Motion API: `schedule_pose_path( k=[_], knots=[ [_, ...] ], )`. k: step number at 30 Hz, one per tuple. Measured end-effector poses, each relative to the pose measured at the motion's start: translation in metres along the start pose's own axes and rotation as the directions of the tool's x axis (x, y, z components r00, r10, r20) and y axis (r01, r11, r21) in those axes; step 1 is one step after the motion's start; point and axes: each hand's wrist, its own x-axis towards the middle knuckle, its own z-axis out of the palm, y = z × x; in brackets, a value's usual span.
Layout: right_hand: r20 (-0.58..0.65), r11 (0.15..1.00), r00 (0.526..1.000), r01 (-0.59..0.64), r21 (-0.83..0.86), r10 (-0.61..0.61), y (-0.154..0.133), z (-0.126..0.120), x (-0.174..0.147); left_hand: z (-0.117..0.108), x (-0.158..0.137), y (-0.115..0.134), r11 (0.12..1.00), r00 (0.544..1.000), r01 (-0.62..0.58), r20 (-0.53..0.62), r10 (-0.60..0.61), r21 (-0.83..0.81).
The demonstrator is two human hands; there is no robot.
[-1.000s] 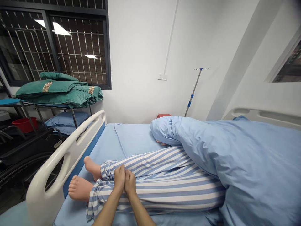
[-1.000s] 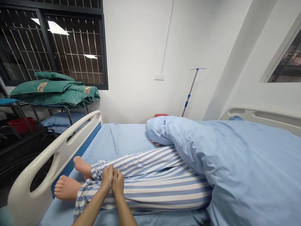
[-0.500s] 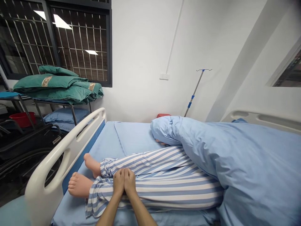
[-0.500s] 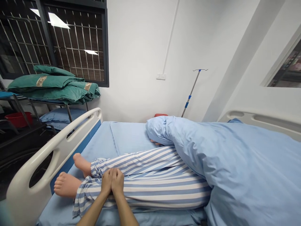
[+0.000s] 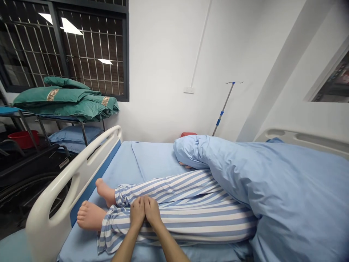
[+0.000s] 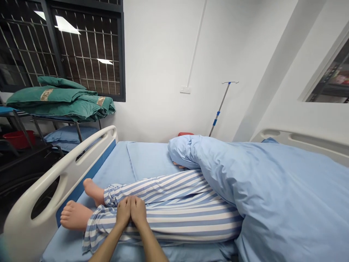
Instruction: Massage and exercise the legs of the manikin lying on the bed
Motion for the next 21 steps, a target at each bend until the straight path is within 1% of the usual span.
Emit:
schedule_pose_path(
  k=[3, 7, 10, 13, 17, 21],
  knots=[
    [-0.030, 0.999, 0.999, -0.034, 0.037, 0.035, 0.010, 0.003, -0.003, 0.000, -0.002, 0.005, 0.998, 0.999, -0.048, 0.023, 0.047, 0.037],
    [-0.032, 0.997, 0.997, -0.070, 0.032, 0.071, 0.020, 0.002, -0.003, 0.002, -0.005, 0.007, 0.995, 0.998, -0.064, 0.001, 0.064, 0.082],
    [-0.050, 0.997, 0.996, -0.071, -0.008, 0.070, 0.021, 0.002, -0.004, 0.003, -0.005, 0.005, 0.990, 0.997, -0.068, -0.014, 0.070, 0.123],
    [-0.070, 0.997, 0.995, -0.070, -0.040, 0.067, 0.019, 0.003, -0.006, 0.002, -0.004, 0.005, 0.988, 0.998, -0.061, -0.004, 0.062, 0.139],
    [-0.098, 0.997, 0.992, -0.078, -0.005, 0.077, 0.018, 0.003, -0.006, 0.001, -0.003, 0.012, 0.997, 1.000, -0.011, 0.012, 0.010, 0.082],
    [-0.089, 0.991, 0.988, -0.116, 0.073, 0.123, 0.020, 0.001, -0.002, 0.002, 0.000, 0.032, 0.998, 1.000, 0.019, -0.022, -0.020, -0.062]
  ],
)
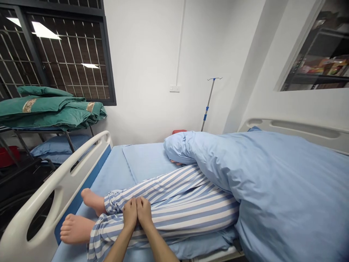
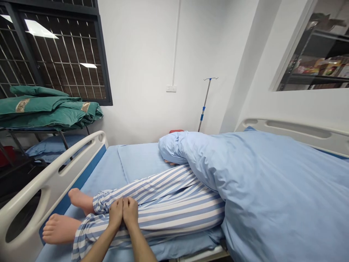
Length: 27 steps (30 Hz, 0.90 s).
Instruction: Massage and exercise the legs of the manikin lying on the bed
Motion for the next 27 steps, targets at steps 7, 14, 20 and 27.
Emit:
schedule_pose_path(
  k=[7, 14, 20, 27],
  knots=[
    [-0.011, 0.997, 0.999, -0.035, 0.070, 0.036, 0.001, -0.004, 0.002, 0.009, -0.005, 0.012, 0.979, 0.994, 0.060, -0.082, -0.077, -0.194],
    [0.016, 0.996, 1.000, -0.027, 0.084, 0.026, 0.006, -0.003, 0.002, 0.014, -0.011, -0.014, 0.998, 0.998, -0.060, 0.000, 0.060, 0.000],
    [0.028, 0.999, 0.999, -0.030, 0.042, 0.029, 0.008, -0.002, 0.002, 0.017, -0.008, -0.018, 0.997, 0.998, -0.053, 0.021, 0.052, 0.060],
    [0.107, 0.984, 0.993, -0.039, -0.174, 0.058, 0.001, -0.009, 0.007, 0.016, -0.008, -0.020, 0.994, 0.998, -0.035, 0.050, 0.030, 0.108]
  ],
)
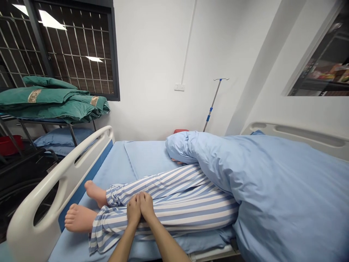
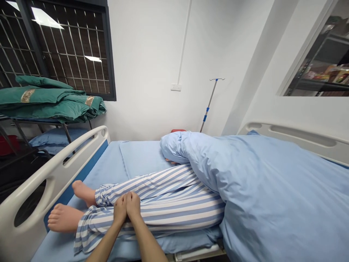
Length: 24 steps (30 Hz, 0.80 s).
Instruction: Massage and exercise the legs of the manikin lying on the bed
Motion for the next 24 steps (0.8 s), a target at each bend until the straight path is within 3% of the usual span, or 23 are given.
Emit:
schedule_pose_path(
  k=[4, 7, 13, 17, 24],
  knots=[
    [0.110, 0.960, 0.989, 0.122, -0.254, -0.097, -0.008, -0.021, 0.004, 0.001, -0.002, 0.001, 0.998, 0.999, -0.028, 0.031, 0.026, 0.052],
    [0.132, 0.936, 0.985, 0.152, -0.317, -0.115, -0.007, -0.028, 0.002, 0.001, -0.004, 0.003, 0.994, 0.999, -0.031, 0.048, 0.026, 0.106],
    [-0.007, 0.973, 0.995, 0.094, -0.211, -0.098, 0.007, -0.020, -0.011, 0.001, -0.008, 0.011, 0.959, 0.995, -0.075, 0.082, 0.055, 0.272],
    [-0.001, 0.987, 0.995, 0.096, -0.126, -0.097, 0.010, -0.022, -0.011, 0.002, -0.010, 0.015, 0.930, 0.995, -0.084, 0.087, 0.056, 0.357],
    [-0.043, 0.997, 0.996, 0.080, 0.003, -0.079, 0.011, -0.023, -0.009, 0.005, -0.010, 0.011, 0.952, 0.995, -0.061, 0.097, 0.033, 0.299]
  ],
)
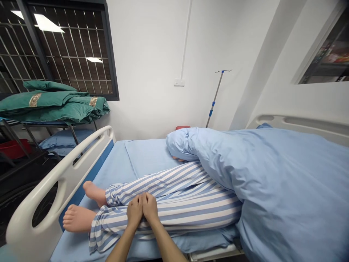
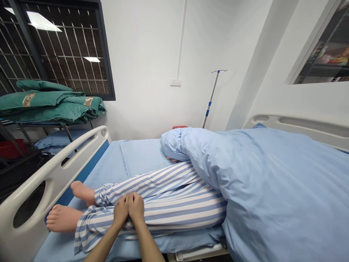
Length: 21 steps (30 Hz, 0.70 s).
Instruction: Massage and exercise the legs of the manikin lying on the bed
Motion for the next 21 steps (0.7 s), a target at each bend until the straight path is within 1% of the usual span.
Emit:
schedule_pose_path(
  k=[2, 5, 8, 10, 12, 14, 15, 19, 21],
  knots=[
    [-0.011, 0.999, 1.000, -0.008, 0.052, 0.009, 0.001, 0.000, 0.000, -0.001, 0.000, 0.002, 0.997, 1.000, 0.005, 0.015, -0.004, -0.073],
    [-0.036, 0.991, 0.999, -0.016, 0.130, 0.021, 0.002, -0.001, 0.002, -0.005, 0.001, 0.013, 0.968, 1.000, 0.026, 0.016, -0.022, -0.251],
    [-0.054, 0.980, 0.998, -0.023, 0.196, 0.034, 0.003, -0.002, 0.004, -0.009, 0.006, 0.030, 0.902, 0.995, 0.054, -0.050, -0.083, -0.428],
    [-0.047, 0.973, 0.998, -0.029, 0.227, 0.041, 0.003, -0.004, 0.005, -0.009, 0.009, 0.040, 0.862, 0.987, 0.055, -0.105, -0.125, -0.504],
    [-0.039, 0.968, 0.998, -0.038, 0.247, 0.049, 0.004, -0.005, 0.006, -0.006, 0.011, 0.045, 0.829, 0.979, 0.058, -0.133, -0.158, -0.556],
    [-0.038, 0.971, 0.997, -0.058, 0.230, 0.069, 0.005, -0.006, 0.006, -0.001, 0.009, 0.044, 0.824, 0.976, 0.063, -0.136, -0.168, -0.563],
    [-0.040, 0.975, 0.996, -0.071, 0.208, 0.081, 0.007, -0.006, 0.006, 0.001, 0.008, 0.041, 0.841, 0.979, 0.056, -0.134, -0.151, -0.538],
    [-0.046, 0.984, 0.992, -0.110, 0.142, 0.118, 0.015, -0.003, 0.003, 0.012, 0.002, 0.027, 0.935, 0.994, -0.026, -0.113, -0.015, -0.354],
    [-0.044, 0.985, 0.991, -0.121, 0.127, 0.127, 0.019, 0.000, 0.000, 0.014, 0.002, 0.023, 0.951, 0.995, -0.033, -0.102, 0.002, -0.306]
  ],
)
